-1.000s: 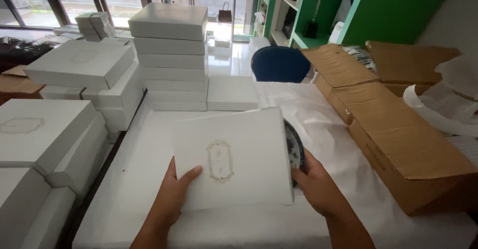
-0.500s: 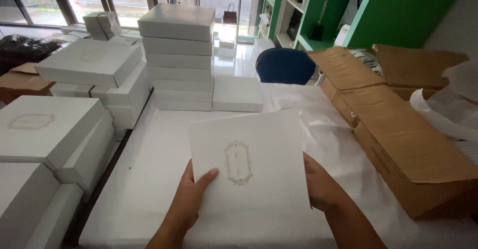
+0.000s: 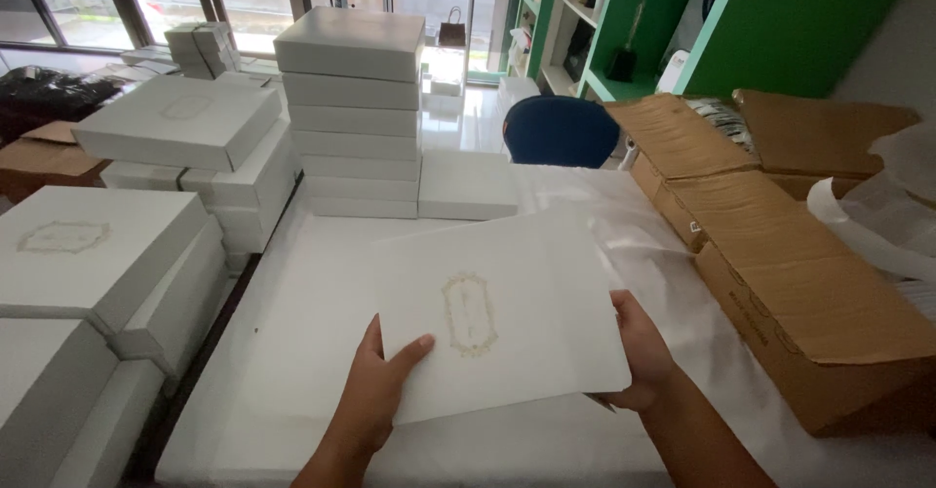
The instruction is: Wrapping ceramic plates in protective foam and placing them into individual gift boxes.
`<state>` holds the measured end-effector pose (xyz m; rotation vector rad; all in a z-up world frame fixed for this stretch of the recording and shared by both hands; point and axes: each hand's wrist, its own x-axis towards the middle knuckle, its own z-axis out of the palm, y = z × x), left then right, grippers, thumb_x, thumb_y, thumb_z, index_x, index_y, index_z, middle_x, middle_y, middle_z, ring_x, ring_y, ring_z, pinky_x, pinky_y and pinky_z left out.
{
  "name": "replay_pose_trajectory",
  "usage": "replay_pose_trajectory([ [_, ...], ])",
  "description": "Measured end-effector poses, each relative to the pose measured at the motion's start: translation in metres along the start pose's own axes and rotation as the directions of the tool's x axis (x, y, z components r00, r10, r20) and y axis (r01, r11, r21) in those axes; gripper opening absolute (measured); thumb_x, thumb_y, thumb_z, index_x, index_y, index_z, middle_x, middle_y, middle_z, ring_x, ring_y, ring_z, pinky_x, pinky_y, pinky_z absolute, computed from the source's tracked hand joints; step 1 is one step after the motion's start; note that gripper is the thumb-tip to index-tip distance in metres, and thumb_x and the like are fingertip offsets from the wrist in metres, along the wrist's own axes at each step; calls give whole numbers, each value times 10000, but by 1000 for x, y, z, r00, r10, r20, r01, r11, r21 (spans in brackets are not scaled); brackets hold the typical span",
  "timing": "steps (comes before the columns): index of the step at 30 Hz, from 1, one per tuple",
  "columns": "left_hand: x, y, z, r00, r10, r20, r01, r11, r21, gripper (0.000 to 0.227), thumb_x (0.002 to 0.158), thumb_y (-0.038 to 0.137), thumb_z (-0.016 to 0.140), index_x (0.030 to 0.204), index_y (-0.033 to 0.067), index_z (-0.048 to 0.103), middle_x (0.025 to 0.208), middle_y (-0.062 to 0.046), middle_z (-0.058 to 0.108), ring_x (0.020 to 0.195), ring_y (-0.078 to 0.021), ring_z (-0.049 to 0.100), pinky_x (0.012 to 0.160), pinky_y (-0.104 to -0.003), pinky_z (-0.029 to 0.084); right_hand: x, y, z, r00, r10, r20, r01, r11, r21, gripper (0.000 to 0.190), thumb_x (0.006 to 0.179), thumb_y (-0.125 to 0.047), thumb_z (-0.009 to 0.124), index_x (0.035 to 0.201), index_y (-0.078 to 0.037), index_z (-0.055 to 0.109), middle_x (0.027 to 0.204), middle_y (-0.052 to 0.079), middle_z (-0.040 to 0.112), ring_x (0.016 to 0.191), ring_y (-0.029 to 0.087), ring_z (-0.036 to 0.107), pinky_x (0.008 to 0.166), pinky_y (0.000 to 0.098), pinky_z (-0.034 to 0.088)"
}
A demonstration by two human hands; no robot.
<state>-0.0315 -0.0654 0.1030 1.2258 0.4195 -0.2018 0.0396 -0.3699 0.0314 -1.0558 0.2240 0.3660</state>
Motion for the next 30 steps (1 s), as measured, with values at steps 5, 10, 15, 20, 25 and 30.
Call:
replay_pose_trajectory([
  [5, 55, -47, -16, 998, 30, 56, -17, 973, -232, 466, 837, 60, 683, 1298, 42, 621, 1142, -223, 746, 897, -346, 689, 745, -470, 561, 7, -33, -14, 999, -8, -32, -2, 957, -291, 375, 918, -293, 491, 878, -2, 725, 730, 179, 718, 603, 335, 674, 509, 460, 485],
  [10, 38, -36, -22, 956, -274, 107, 289, 944, -160, 257, 880, 346, 712, 979, 114, 660, 903, -95, 711, 785, -279, 671, 623, -378, 465, -56, -77, 65, 775, -599, -201, 284, 614, -736, 182, 944, -55, 525, 1050, 4, 661, 1070, 162, 696, 818, 289, 634, 753, 413, 573],
  [15, 68, -70, -31, 860, -427, 279, 484, 856, -183, 459, 819, 386, 641, 1074, 10, 711, 851, -204, 713, 671, -354, 654, 528, -408, 454, 4, -38, 44, 887, -350, 301, 451, 519, -727, 1224, 600, -302, 847, 1585, -115, 145, 1457, 185, 561, 1305, 382, 607, 1038, 567, 554],
  [20, 72, -89, -17, 759, -427, 492, 596, 759, -261, 573, 892, 384, 504, 1143, -93, 700, 960, -275, 716, 796, -409, 669, 715, -437, 509, 62, -19, 29, 487, -349, 800, 734, 661, -158, 716, 838, -391, 756, 1368, -80, 388, 1286, 183, 625, 1239, 358, 627, 1162, 574, 389],
  [25, 83, -78, -9, 611, -184, 770, 662, 652, -369, 1092, 855, 860, 384, 1467, -30, 543, 1374, -320, 593, 1219, -480, 581, 1082, -554, 434, 66, -1, 14, 329, -602, 727, 766, 621, 167, 531, 735, -240, 765, 1192, -30, 596, 1116, 162, 692, 1123, 319, 660, 1045, 519, 403],
  [30, 123, -35, -14, 916, 162, 367, -119, 983, -136, 815, 938, 691, 237, 1504, 152, 470, 1396, -138, 528, 1222, -312, 493, 990, -462, 387, 20, -2, 48, 689, -724, 38, 699, 649, -298, 726, 377, 87, 908, 1066, 29, 687, 969, 163, 752, 932, 302, 731, 729, 471, 661],
])
